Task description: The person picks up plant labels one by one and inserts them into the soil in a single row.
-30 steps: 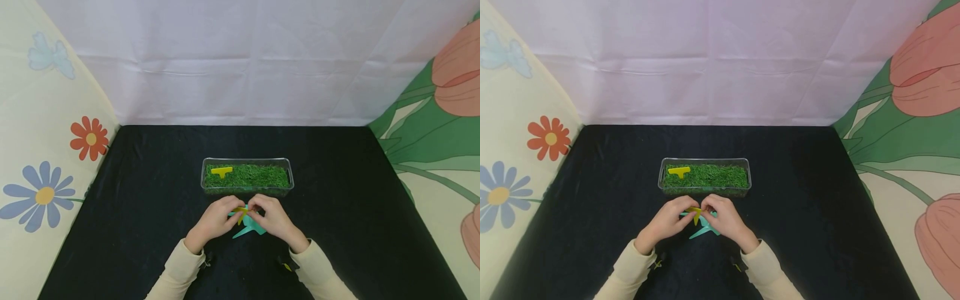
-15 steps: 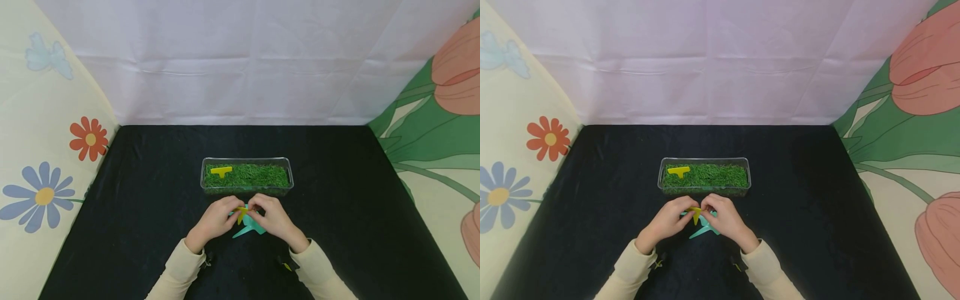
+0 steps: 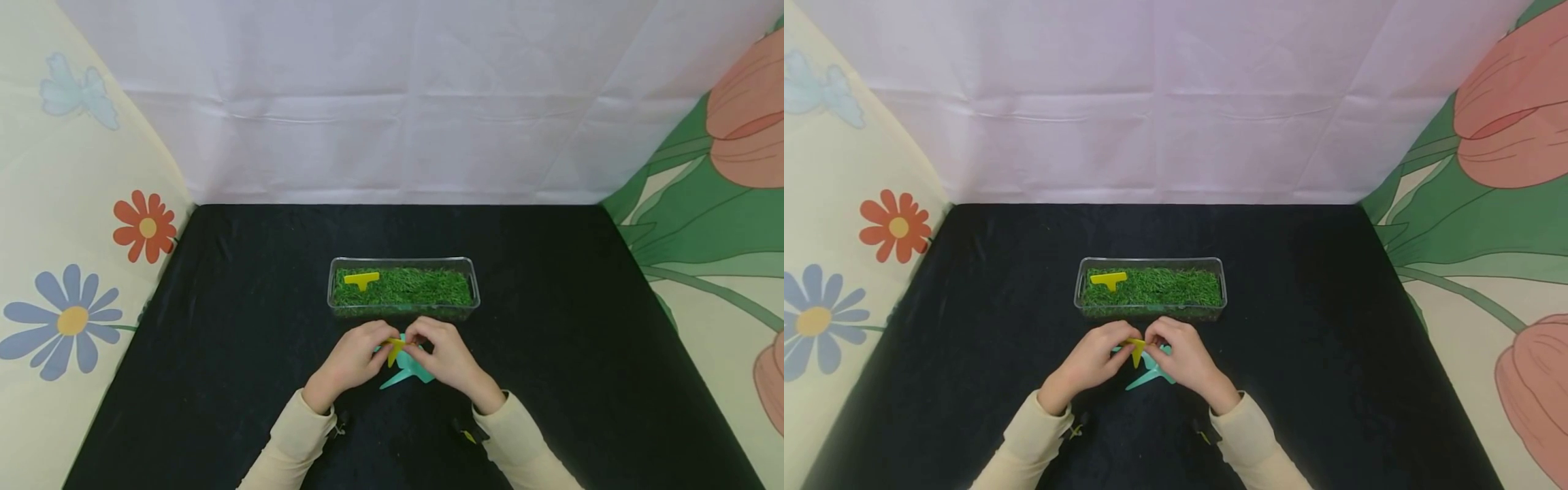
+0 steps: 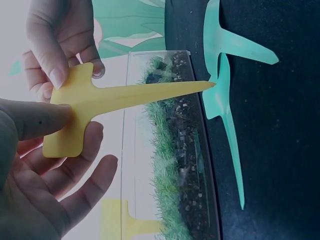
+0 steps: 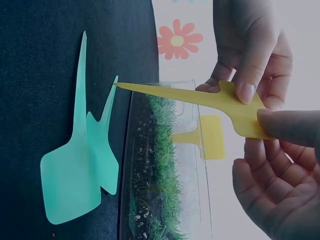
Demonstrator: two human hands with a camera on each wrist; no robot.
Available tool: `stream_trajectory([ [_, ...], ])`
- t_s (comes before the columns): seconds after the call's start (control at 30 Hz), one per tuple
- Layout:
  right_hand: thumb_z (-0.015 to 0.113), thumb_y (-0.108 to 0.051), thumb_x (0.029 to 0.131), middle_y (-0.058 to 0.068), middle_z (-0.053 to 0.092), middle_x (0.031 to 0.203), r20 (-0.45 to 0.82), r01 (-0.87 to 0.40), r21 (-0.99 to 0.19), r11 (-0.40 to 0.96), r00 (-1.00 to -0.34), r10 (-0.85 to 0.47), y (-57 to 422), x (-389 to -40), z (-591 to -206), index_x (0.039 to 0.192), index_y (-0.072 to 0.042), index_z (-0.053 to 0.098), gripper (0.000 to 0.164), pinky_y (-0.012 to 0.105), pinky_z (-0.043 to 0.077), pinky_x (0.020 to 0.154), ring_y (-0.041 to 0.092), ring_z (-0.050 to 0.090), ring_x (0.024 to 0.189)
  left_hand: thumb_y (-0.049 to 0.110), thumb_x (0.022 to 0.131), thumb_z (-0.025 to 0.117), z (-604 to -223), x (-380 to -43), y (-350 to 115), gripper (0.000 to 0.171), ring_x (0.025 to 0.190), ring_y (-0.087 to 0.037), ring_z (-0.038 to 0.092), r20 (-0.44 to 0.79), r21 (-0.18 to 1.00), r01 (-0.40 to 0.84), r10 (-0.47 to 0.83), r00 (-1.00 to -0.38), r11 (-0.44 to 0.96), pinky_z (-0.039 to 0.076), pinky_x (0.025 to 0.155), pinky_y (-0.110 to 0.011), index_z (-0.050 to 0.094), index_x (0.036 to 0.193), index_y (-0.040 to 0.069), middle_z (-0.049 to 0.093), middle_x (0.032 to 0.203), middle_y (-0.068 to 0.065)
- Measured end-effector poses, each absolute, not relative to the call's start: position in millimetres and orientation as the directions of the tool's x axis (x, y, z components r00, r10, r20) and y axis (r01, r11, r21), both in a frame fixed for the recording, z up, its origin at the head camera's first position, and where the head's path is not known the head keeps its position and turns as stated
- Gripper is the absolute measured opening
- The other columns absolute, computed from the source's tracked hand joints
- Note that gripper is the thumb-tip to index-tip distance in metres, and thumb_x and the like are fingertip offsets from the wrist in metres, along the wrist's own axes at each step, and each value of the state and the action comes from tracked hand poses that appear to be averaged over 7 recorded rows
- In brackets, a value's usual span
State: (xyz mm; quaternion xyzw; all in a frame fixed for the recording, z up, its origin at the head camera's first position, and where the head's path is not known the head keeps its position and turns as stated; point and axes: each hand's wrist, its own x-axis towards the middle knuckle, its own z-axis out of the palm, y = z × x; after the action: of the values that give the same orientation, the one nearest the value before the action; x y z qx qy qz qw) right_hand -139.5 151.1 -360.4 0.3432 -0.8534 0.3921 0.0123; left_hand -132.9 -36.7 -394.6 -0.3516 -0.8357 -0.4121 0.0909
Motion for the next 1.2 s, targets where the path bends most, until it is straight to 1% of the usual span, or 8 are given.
stream_trajectory([
  [0.27,0.070,0.005,0.075,-0.001,0.058,0.080,0.288,-0.591,-0.669,0.451,-0.765,-0.576,152.5,-139.0,-361.4,0.082,-0.009,0.059,0.019,0.030,0.050,0.060,0.009,0.056,0.069,0.000,0.086,0.058,-396.4,-133.1,-36.8,0.011,0.071,-0.010,0.055,0.428,0.628,0.656,0.518,-0.740,0.419,0.047,0.067,-0.022,0.063,0.093,0.007,0.061,0.083,0.000],
  [0.57,0.071,0.003,0.075,-0.001,0.059,0.081,0.280,-0.590,-0.655,0.473,-0.770,-0.573,156.9,-138.0,-364.4,0.084,-0.009,0.060,0.019,0.031,0.050,0.060,0.009,0.056,0.070,0.001,0.086,0.058,-396.3,-132.6,-37.3,0.012,0.071,-0.009,0.054,0.417,0.631,0.651,0.523,-0.743,0.421,0.046,0.065,-0.022,0.063,0.094,0.008,0.061,0.084,0.000],
  [1.0,0.070,0.002,0.076,0.000,0.061,0.085,0.232,-0.552,-0.671,0.495,-0.791,-0.566,166.3,-135.7,-367.8,0.090,-0.008,0.062,0.019,0.031,0.050,0.061,0.009,0.057,0.070,0.001,0.086,0.058,-395.9,-132.1,-38.8,0.012,0.073,-0.010,0.054,0.397,0.635,0.639,0.527,-0.752,0.434,0.047,0.068,-0.023,0.063,0.095,0.007,0.062,0.085,-0.001],
  [1.2,0.070,0.003,0.075,0.002,0.061,0.084,0.211,-0.537,-0.675,0.506,-0.798,-0.565,170.7,-133.4,-371.9,0.090,-0.007,0.062,0.019,0.030,0.050,0.061,0.009,0.057,0.070,0.001,0.085,0.059,-395.0,-131.8,-39.8,0.012,0.073,-0.010,0.054,0.400,0.634,0.640,0.523,-0.752,0.435,0.047,0.067,-0.023,0.063,0.095,0.007,0.062,0.085,-0.001],
])
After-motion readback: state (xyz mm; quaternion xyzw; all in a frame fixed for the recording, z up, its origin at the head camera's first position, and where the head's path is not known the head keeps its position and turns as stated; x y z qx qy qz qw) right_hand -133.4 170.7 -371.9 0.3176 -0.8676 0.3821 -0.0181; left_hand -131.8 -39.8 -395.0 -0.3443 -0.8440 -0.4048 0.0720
